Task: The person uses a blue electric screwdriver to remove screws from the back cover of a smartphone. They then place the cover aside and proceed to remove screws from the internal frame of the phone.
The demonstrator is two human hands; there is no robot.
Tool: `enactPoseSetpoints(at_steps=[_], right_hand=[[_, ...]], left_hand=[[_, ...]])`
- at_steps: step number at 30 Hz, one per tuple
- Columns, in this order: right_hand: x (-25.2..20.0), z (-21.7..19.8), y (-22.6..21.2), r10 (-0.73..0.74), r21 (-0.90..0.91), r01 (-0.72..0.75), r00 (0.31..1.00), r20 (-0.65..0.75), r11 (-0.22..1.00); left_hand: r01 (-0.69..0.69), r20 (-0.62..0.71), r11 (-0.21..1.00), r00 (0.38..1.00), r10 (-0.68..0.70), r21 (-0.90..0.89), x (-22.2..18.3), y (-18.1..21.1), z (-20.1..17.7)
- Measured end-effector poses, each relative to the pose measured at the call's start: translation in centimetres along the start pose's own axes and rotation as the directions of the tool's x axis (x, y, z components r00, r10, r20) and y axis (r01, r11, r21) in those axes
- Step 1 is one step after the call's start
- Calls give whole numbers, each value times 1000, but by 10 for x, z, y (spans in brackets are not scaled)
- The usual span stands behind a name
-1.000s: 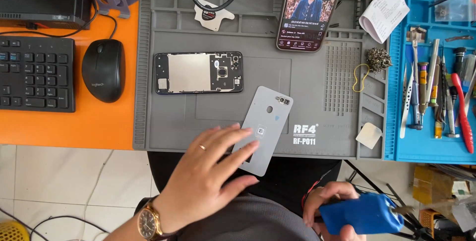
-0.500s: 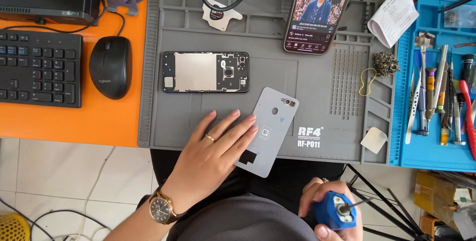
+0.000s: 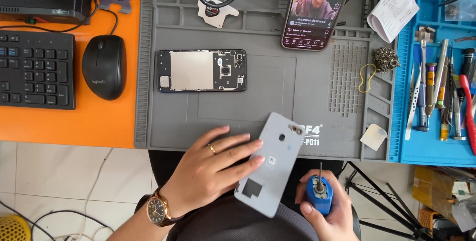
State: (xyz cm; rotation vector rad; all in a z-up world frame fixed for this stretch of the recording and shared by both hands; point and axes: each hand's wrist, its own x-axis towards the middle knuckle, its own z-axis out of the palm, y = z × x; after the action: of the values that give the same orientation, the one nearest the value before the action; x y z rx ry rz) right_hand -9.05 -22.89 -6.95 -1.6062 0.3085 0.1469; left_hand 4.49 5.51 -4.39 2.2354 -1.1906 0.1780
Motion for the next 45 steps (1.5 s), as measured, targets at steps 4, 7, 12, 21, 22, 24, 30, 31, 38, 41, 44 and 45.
enactPoseSetpoints(at_steps=[4, 7, 12, 21, 22, 24, 30, 31, 38, 41, 44, 45], right_hand=[[-1, 1, 8, 2, 52, 2, 997, -79, 999], [5, 9, -3, -69, 97, 79, 993, -95, 992], [6, 11, -4, -86, 74, 91, 995, -59, 993], [-3, 12, 7, 20, 357, -84, 983, 180, 930], [-3, 13, 7, 42, 393, -109, 984, 175, 913], [-5, 14, 11, 67, 429, -136, 983, 171, 893], [-18, 0, 57, 138, 504, -126, 990, 13, 854], [-20, -2, 64, 177, 540, -124, 983, -47, 832], [2, 17, 19, 111, 391, -52, 985, -129, 919], [2, 14, 26, 78, 359, -18, 985, -154, 933], [3, 15, 26, 63, 347, -6, 986, -154, 938], [4, 15, 26, 60, 347, -4, 987, -151, 938]], left_hand=[[-41, -144, 946, 990, -6, -322, -4, 6, -1], [-41, -217, 842, 972, -91, -537, -3, 11, -6], [63, -196, 627, 921, -337, -777, -3, 21, -1], [333, -40, 583, 845, -534, -741, 5, 36, 11], [343, -41, 587, 839, -542, -733, 6, 37, 9], [355, -41, 589, 833, -552, -725, 7, 37, 7], [-126, -391, 990, 909, 142, 67, -17, 20, -5], [-138, -416, 970, 885, 211, 198, -8, 20, -7], [54, -169, 949, 986, -1, 311, -3, 7, 19], [110, -104, 978, 990, -93, 174, -12, 5, 22], [108, -80, 980, 992, -96, 168, -11, 5, 20], [110, -83, 979, 992, -97, 172, -11, 5, 19]])
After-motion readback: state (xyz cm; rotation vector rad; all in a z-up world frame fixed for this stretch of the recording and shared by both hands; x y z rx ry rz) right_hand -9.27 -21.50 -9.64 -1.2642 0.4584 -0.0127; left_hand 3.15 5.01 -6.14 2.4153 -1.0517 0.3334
